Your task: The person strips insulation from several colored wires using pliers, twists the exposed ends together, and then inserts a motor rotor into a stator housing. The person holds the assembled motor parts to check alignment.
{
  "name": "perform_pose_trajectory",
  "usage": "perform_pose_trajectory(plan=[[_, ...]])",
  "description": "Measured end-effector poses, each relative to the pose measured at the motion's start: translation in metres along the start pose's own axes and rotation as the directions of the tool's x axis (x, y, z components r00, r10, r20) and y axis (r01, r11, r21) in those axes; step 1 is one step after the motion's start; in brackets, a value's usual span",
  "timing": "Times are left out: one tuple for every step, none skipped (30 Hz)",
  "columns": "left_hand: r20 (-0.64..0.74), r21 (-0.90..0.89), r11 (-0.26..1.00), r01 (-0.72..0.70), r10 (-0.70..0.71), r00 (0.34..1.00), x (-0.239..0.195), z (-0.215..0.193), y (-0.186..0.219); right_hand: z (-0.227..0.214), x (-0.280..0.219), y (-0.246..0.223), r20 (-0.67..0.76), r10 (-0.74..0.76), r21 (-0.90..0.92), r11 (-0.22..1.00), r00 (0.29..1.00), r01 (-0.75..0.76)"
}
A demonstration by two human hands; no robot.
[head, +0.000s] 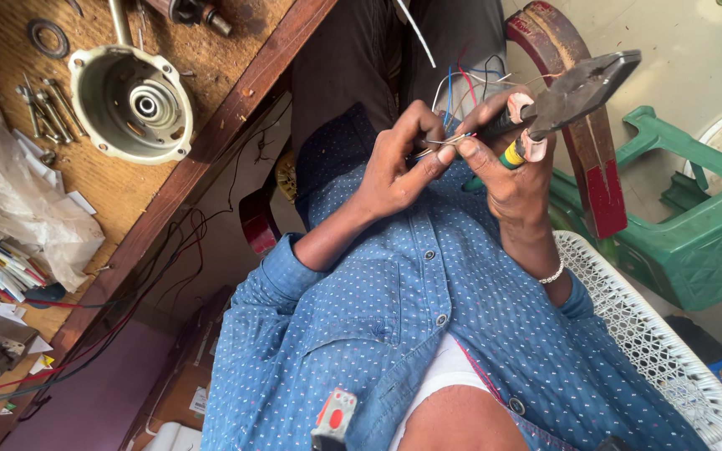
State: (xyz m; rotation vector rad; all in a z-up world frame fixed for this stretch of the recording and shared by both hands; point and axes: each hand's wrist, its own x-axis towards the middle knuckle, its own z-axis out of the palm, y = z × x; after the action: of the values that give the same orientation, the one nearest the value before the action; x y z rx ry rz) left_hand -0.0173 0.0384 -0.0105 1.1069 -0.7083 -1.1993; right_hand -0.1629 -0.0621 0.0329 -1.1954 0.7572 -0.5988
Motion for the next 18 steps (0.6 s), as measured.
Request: perform_pose_trajectory(plan=[[-0.020,-0.119,0.992,0.031,-0.034,0.999,0.001,0.002,0.003,0.001,0.001,0.002,-0.002,-0.002,0.044,0.999,1.000,0.002],[-0.036,-0.236,0.970,0.060,-0.070,0.997,0.002,0.003,0.006,0.002,0.002,0.003,-0.004,-0.003,0.087,0.996,1.000,0.004],[-0.049,-0.230,0.967,0.109,-0.123,0.991,0.003,0.004,0.009,0.002,0.002,0.004,-0.021,0.012,0.122,0.992,1.000,-0.009],[-0.061,-0.224,0.962,0.158,-0.176,0.983,0.004,0.004,0.012,0.003,0.002,0.005,-0.038,0.028,0.158,0.987,0.999,-0.022],[-0.073,-0.220,0.953,0.208,-0.228,0.971,0.006,0.005,0.013,0.002,0.002,0.006,-0.054,0.046,0.193,0.981,0.997,-0.034],[-0.095,-0.220,0.952,0.212,-0.238,0.967,0.007,0.005,0.014,0.002,0.003,0.008,-0.059,0.042,0.199,0.979,0.997,-0.030],[-0.119,-0.221,0.951,0.217,-0.248,0.962,0.008,0.006,0.015,0.002,0.003,0.010,-0.062,0.041,0.206,0.978,0.997,-0.027],[-0.142,-0.222,0.949,0.223,-0.257,0.956,0.009,0.006,0.016,0.002,0.003,0.012,-0.071,0.051,0.211,0.977,0.996,-0.035],[-0.189,-0.219,0.967,0.126,-0.169,0.967,0.010,0.005,0.016,0.001,0.004,0.014,-0.076,0.059,0.217,0.975,0.995,-0.041],[-0.233,-0.212,0.977,0.029,-0.079,0.969,0.010,0.003,0.017,0.001,0.003,0.015,-0.086,0.079,0.222,0.973,0.993,-0.058],[-0.278,-0.200,0.977,-0.070,0.012,0.960,0.010,0.002,0.017,0.001,0.002,0.016,-0.093,0.101,0.226,0.971,0.991,-0.077],[-0.292,-0.305,0.950,-0.061,-0.033,0.956,0.009,0.000,0.018,0.001,0.000,0.017,-0.095,0.125,0.226,0.969,0.988,-0.101],[-0.301,-0.409,0.911,-0.055,-0.078,0.950,0.009,-0.001,0.018,0.000,-0.002,0.018,-0.095,0.151,0.224,0.966,0.984,-0.127],[-0.305,-0.507,0.860,-0.052,-0.123,0.944,0.008,-0.004,0.019,0.001,-0.003,0.020,-0.095,0.176,0.221,0.963,0.980,-0.152],[-0.302,-0.460,0.888,-0.016,-0.139,0.943,0.008,-0.006,0.020,0.001,-0.006,0.022,-0.058,0.196,0.219,0.959,0.979,-0.179],[-0.299,-0.411,0.912,0.019,-0.155,0.942,0.007,-0.007,0.021,0.003,-0.009,0.024,-0.021,0.216,0.216,0.954,0.976,-0.207],[-0.295,-0.364,0.930,0.055,-0.171,0.940,0.007,-0.007,0.021,0.002,-0.011,0.024,0.013,0.236,0.207,0.950,0.972,-0.234],[-0.272,-0.287,0.954,0.090,-0.171,0.947,0.008,-0.006,0.022,0.001,-0.014,0.025,0.024,0.221,0.152,0.963,0.975,-0.222]])
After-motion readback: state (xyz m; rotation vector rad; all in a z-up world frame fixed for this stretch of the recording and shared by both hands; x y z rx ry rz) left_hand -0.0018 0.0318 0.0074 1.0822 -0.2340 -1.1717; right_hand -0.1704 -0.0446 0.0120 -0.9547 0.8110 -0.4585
